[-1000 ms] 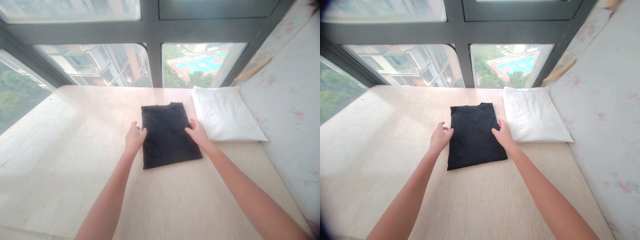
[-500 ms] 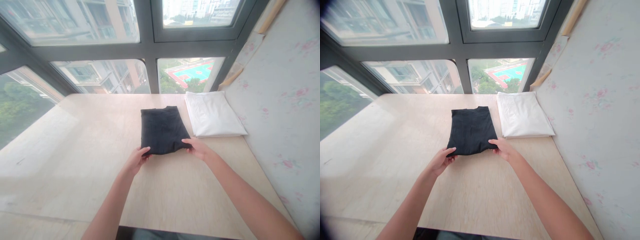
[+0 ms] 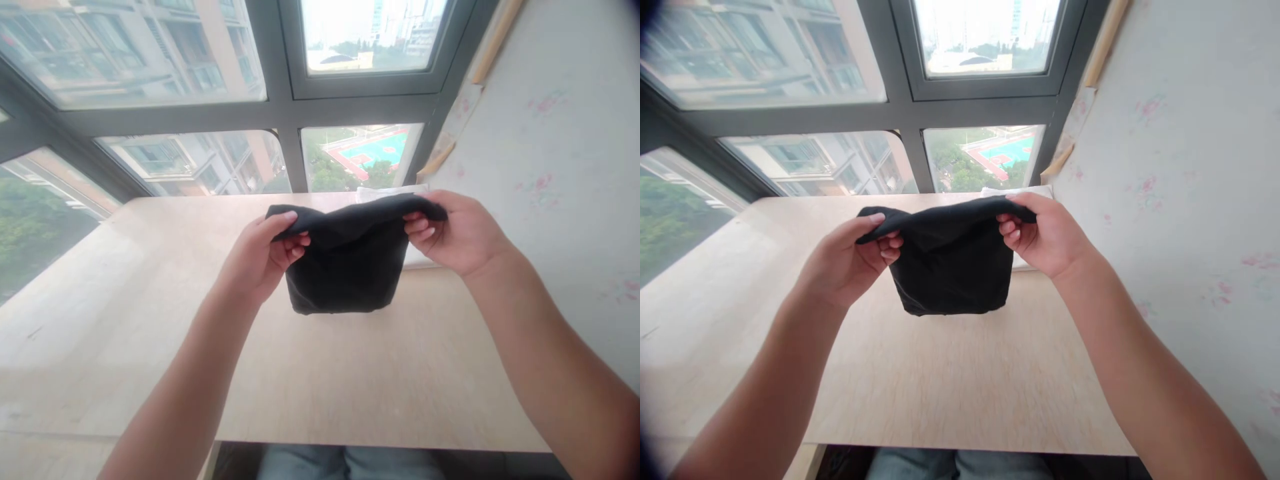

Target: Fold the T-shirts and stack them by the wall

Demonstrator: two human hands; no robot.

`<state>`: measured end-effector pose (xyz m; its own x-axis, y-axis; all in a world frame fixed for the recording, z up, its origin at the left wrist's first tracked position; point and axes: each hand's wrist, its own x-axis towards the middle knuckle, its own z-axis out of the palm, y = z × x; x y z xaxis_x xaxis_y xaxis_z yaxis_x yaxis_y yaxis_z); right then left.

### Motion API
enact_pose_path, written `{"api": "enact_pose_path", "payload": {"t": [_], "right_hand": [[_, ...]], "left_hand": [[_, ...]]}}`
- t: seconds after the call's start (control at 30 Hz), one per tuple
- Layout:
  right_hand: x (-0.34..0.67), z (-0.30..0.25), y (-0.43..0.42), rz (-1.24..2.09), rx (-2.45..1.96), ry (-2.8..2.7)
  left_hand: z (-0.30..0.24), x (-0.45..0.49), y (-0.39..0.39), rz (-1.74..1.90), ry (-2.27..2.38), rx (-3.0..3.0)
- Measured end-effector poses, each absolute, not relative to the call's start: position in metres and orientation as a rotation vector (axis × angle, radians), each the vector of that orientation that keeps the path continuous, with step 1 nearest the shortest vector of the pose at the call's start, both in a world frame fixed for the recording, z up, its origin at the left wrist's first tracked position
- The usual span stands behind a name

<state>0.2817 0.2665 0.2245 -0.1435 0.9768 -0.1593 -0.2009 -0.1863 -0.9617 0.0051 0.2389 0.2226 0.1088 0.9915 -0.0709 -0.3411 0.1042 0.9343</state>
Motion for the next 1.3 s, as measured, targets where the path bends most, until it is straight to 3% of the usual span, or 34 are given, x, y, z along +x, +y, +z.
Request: {"api": "enact_pose_path", "payload": {"t": [0.33,0.47,0.6,0.77,0.9,1.0,1.13,1.3], "right_hand": [[0.355,0.303,0.363,1.208,-1.248,-1.175],[0.392,0.32,0.374,1.176,-1.154,-1.03],[0.414,0.257,0.362,1.092,-1.17,-0.773],[0.415,0.096,0.299,1.018,-1.401,-0.4],[0.393,-0.005,0.215,0.941,-1.62,-0.34],[0.369,-0.034,0.169,0.787,-1.753,-0.708],[0.344,-0.034,0.156,0.64,-1.899,-1.224],[0.306,-0.034,0.167,0.519,-1.955,-1.156]], "left_hand": [[0.276,0.101,0.367,1.283,0.895,1.061],[0.268,0.133,0.395,1.303,0.803,1.13],[0.196,0.159,0.385,1.12,0.882,1.113],[0.077,0.173,0.315,0.681,1.138,1.071],[0.02,0.143,0.251,0.602,1.223,1.126],[0.004,0.106,0.218,0.719,1.291,1.202],[-0.004,0.073,0.188,0.877,1.397,1.307],[-0.01,0.078,0.172,0.932,1.48,1.407]]}}
